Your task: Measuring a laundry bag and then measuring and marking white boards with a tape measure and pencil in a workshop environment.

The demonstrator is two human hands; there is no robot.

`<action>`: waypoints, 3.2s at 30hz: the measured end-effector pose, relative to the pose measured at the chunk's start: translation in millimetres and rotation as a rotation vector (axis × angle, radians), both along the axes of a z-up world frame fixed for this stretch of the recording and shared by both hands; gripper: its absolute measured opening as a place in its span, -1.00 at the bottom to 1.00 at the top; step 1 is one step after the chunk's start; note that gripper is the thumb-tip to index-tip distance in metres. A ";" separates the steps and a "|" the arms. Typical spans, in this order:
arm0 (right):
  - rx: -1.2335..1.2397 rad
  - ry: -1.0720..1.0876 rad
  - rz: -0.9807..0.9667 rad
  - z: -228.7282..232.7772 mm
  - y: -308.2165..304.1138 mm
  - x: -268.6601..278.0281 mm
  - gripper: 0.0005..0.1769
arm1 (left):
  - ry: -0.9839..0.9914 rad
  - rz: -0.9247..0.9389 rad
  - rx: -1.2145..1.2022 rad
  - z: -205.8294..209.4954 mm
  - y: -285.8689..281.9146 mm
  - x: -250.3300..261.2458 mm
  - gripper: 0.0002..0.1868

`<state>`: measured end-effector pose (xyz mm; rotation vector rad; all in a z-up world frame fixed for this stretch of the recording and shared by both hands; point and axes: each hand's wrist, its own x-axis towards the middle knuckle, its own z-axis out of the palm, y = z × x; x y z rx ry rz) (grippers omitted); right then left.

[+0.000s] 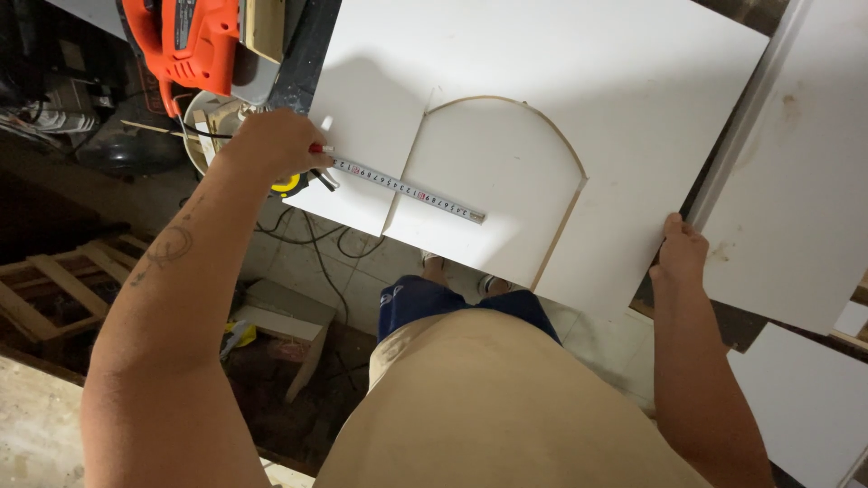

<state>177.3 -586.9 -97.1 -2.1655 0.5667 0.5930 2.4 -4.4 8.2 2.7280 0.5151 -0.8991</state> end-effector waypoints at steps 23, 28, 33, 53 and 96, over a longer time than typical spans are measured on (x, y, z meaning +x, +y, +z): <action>0.062 0.078 -0.373 27.8 33.8 1.0 -0.48 | 0.195 -0.117 0.052 -13.8 20.5 10.5 -0.59; 0.068 0.038 -0.332 31.0 35.1 -4.6 -0.59 | 0.223 -0.076 0.032 -2.4 18.1 11.3 -0.60; 0.056 0.073 -0.365 35.2 38.3 -3.6 -0.70 | 0.217 -0.069 0.029 -14.2 20.8 11.4 -0.64; 0.706 -0.263 0.521 90.1 117.8 -113.7 -0.64 | -0.630 0.756 -1.137 -72.2 -325.9 -17.8 -0.86; -0.489 0.114 1.378 61.5 12.4 0.5 -0.59 | -0.515 0.757 -0.513 -134.7 -254.7 2.6 -0.96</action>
